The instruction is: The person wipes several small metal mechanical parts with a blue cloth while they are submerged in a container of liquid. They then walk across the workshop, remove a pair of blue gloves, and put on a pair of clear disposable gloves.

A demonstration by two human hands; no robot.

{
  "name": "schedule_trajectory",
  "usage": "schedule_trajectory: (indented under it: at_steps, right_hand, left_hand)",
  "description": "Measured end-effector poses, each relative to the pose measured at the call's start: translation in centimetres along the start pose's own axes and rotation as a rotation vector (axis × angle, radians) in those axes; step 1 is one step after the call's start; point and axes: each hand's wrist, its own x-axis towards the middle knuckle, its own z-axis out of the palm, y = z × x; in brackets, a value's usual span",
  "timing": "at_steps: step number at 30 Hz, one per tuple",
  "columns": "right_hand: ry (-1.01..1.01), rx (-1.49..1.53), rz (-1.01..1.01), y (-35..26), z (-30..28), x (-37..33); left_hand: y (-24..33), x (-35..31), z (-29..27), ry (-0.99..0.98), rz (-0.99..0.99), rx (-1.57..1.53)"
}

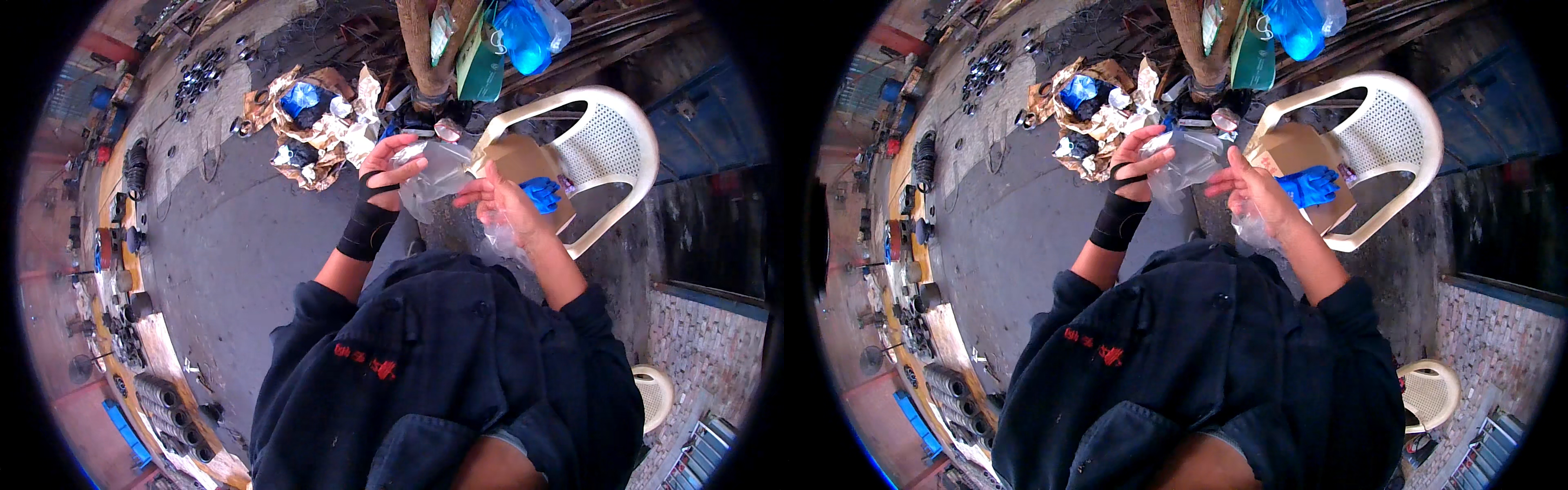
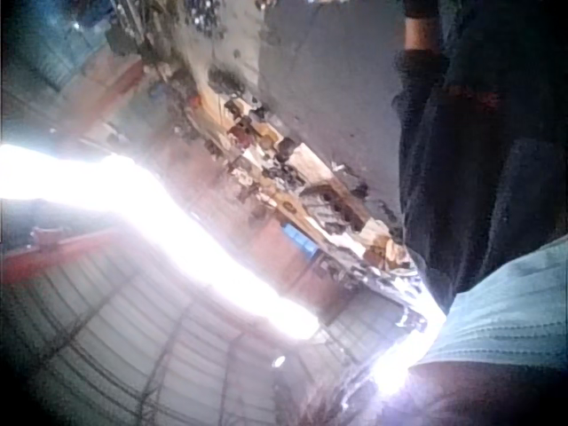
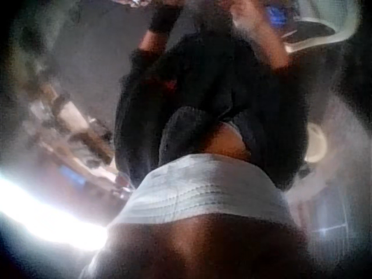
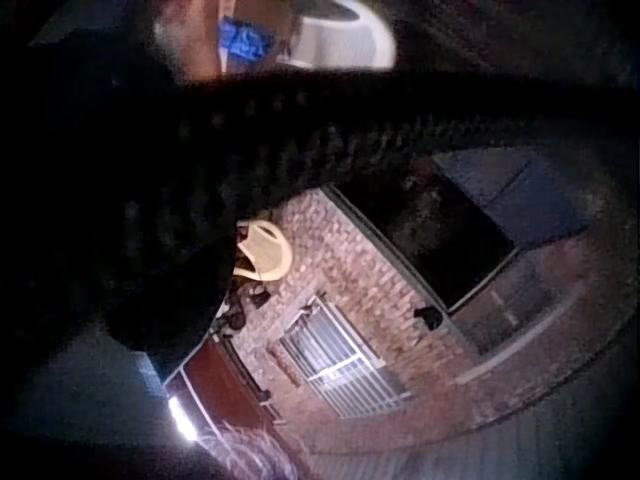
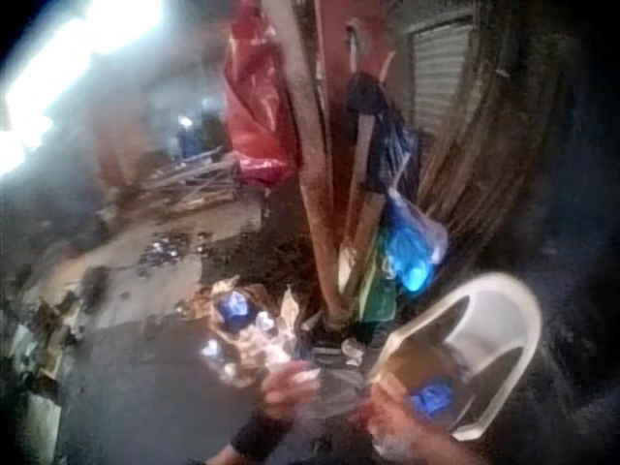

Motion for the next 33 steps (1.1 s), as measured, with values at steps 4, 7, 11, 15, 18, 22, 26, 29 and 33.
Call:
schedule_trajectory:
  at_steps: [4, 7, 11, 15, 18, 22, 26, 29, 33]
  right_hand:
    - [-0.057, 0.016, 0.068, 1.3, 0.3, 1.3]
    - [-0.048, -0.094, 0.036, 1.6, 1.6, 1.0]
    - [0.154, -0.060, -0.072, 3.2, 3.5, 2.5]
    - [0.283, 0.062, -0.175, 4.2, 2.1, 2.8]
    - [0.282, 0.024, -0.205, 3.9, 0.8, 2.7]
    - [0.198, 0.087, -0.047, 2.3, 1.2, 2.4]
    - [0.144, 0.095, 0.086, 3.6, 0.6, 3.2]
    - [0.182, 0.017, 0.062, 4.8, 0.4, 3.5]
    - [0.187, 0.111, -0.015, 5.2, 0.0, 3.5]
  left_hand:
    - [0.6, -0.3, 0.8, 0.044, -0.082, -0.092]
    - [-0.7, -0.5, 1.2, 0.066, 0.253, 0.233]
    - [-1.2, -0.3, 2.9, 0.154, 0.255, 0.124]
    - [-1.5, -0.1, 1.7, 0.309, 0.051, -0.046]
    - [-2.9, 0.3, 0.1, 0.387, -0.097, -0.197]
    - [-3.8, -0.2, 0.5, 0.439, -0.112, -0.261]
    - [-4.6, -0.4, 1.1, 0.419, -0.045, -0.228]
    - [-5.2, -0.5, 0.8, 0.436, -0.039, -0.183]
    - [-6.0, -0.1, -0.2, 0.497, -0.105, -0.212]
